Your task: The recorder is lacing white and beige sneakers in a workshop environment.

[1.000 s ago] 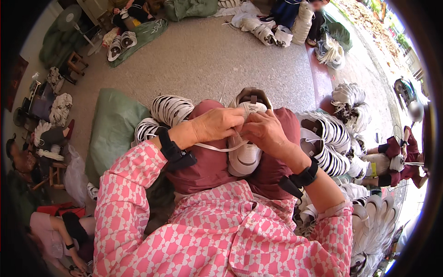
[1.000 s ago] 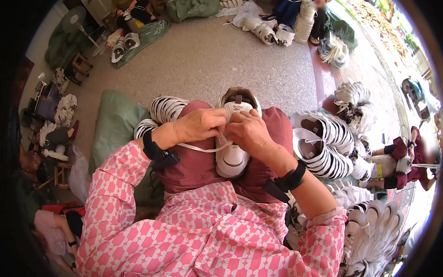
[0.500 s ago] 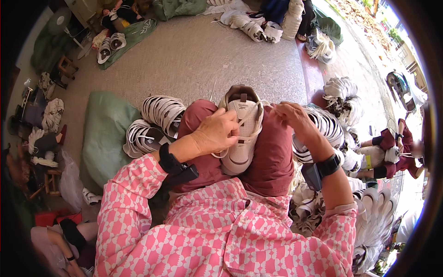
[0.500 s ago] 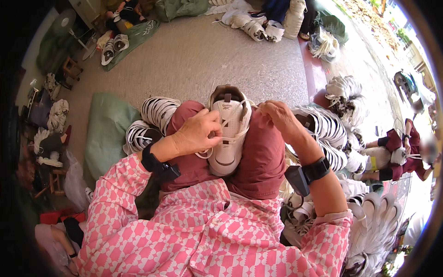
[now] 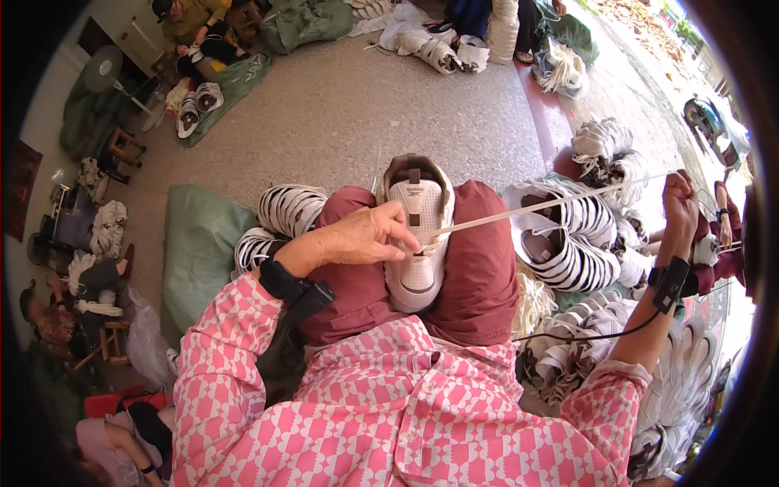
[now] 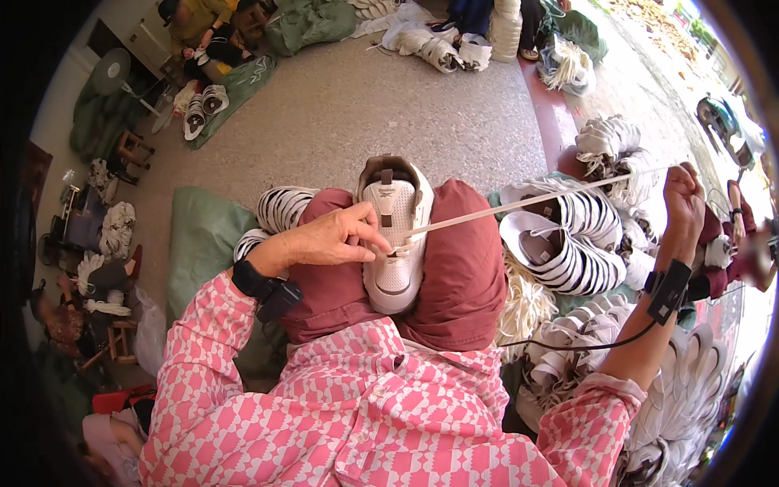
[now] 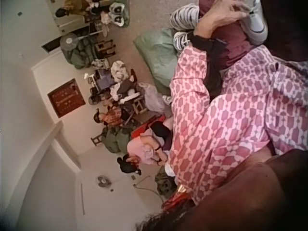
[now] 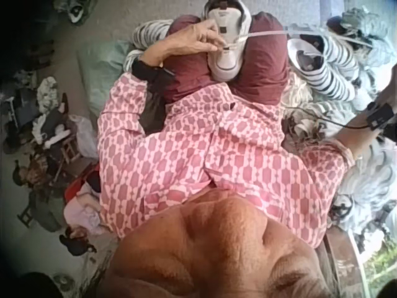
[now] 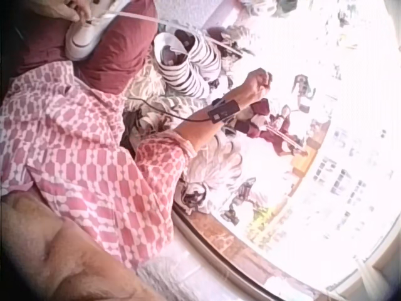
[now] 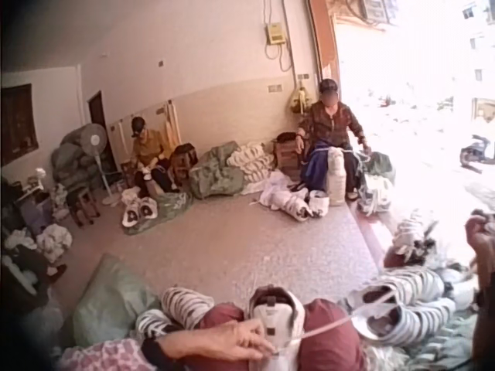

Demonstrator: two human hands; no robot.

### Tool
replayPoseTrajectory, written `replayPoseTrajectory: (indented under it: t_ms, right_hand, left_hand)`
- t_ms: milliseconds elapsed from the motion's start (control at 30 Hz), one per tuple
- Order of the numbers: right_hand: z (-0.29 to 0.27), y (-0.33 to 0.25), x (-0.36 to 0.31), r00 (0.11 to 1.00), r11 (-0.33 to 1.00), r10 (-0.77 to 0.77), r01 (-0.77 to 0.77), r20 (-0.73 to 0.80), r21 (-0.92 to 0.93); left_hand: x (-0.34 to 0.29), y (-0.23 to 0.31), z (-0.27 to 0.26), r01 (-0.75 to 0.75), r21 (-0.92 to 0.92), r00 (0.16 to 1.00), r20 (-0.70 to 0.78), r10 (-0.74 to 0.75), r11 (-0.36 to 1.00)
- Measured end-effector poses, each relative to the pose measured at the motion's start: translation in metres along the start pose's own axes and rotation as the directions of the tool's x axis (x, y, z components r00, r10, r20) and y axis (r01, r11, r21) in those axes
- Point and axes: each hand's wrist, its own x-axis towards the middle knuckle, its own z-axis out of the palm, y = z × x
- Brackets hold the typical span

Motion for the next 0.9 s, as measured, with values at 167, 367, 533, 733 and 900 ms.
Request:
replayPoseTrajectory:
  t_ms: [167,367,533,733,900]
  right_hand:
    - [0.025,0.085,-0.067,0.920,0.940,0.253,-0.161,0.300,-0.300]
    - [0.070,0.133,-0.151,0.756,0.937,0.245,-0.024,0.607,-0.349]
    - [0.054,0.102,-0.161,0.774,0.962,0.103,0.082,0.625,-0.260]
    - [-0.023,0.085,-0.118,0.977,0.936,-0.055,0.122,0.206,-0.329]
    - [-0.092,0.113,-0.067,0.967,0.870,-0.105,-0.024,-0.233,-0.493]
  left_hand:
    - [0.018,-0.002,0.020,0.030,0.228,0.886,-0.457,0.080,0.973]
    - [0.078,0.036,0.062,0.077,0.948,0.983,-0.124,0.135,0.310]
    - [0.066,0.015,0.056,-0.091,0.814,0.973,-0.050,0.226,0.573]
    - [0.024,0.029,0.007,0.161,-0.665,0.987,0.101,-0.125,0.729]
    - [-0.013,0.010,-0.007,-0.211,-0.845,0.882,-0.381,-0.278,0.491]
